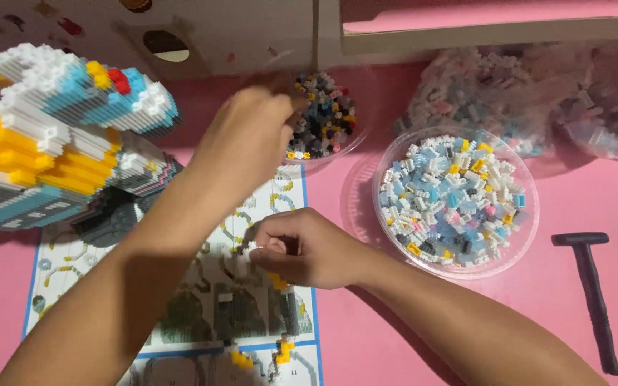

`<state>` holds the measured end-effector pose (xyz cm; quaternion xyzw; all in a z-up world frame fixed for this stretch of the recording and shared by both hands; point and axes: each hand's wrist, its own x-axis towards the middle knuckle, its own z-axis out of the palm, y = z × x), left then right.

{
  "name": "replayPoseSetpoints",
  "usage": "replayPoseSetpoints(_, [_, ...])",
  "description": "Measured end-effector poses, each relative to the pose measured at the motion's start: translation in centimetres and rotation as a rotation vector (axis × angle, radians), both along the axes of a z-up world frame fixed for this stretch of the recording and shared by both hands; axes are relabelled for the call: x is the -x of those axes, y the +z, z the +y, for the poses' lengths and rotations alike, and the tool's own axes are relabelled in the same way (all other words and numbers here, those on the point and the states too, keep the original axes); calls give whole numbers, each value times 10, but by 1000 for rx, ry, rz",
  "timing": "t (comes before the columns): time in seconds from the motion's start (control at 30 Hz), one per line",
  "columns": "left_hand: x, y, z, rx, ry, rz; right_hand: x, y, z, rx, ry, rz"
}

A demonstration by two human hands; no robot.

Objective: Assembling a complex robot structure using small interlocking plastic blocks while following an instruction manual.

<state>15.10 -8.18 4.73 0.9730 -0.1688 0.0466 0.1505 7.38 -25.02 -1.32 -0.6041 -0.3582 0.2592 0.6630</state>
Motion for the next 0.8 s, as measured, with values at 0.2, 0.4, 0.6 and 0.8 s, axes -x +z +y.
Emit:
replayPoseSetpoints(0.2, [-37,-12,-6,-91,-45,-34,-2,22,-5,155,56,-100])
replayPoseSetpoints(0.4, [-56,-39,2,-95,-203,-250,-3,15,-3,143,46,-142])
replayPoseSetpoints(0.6, [-35,-13,-4,26,-92,-174,-2,12,1,194,53,-108])
replayPoseSetpoints(0.8, [90,53,8,374,-431,-321,-5,28,4,100,89,-193])
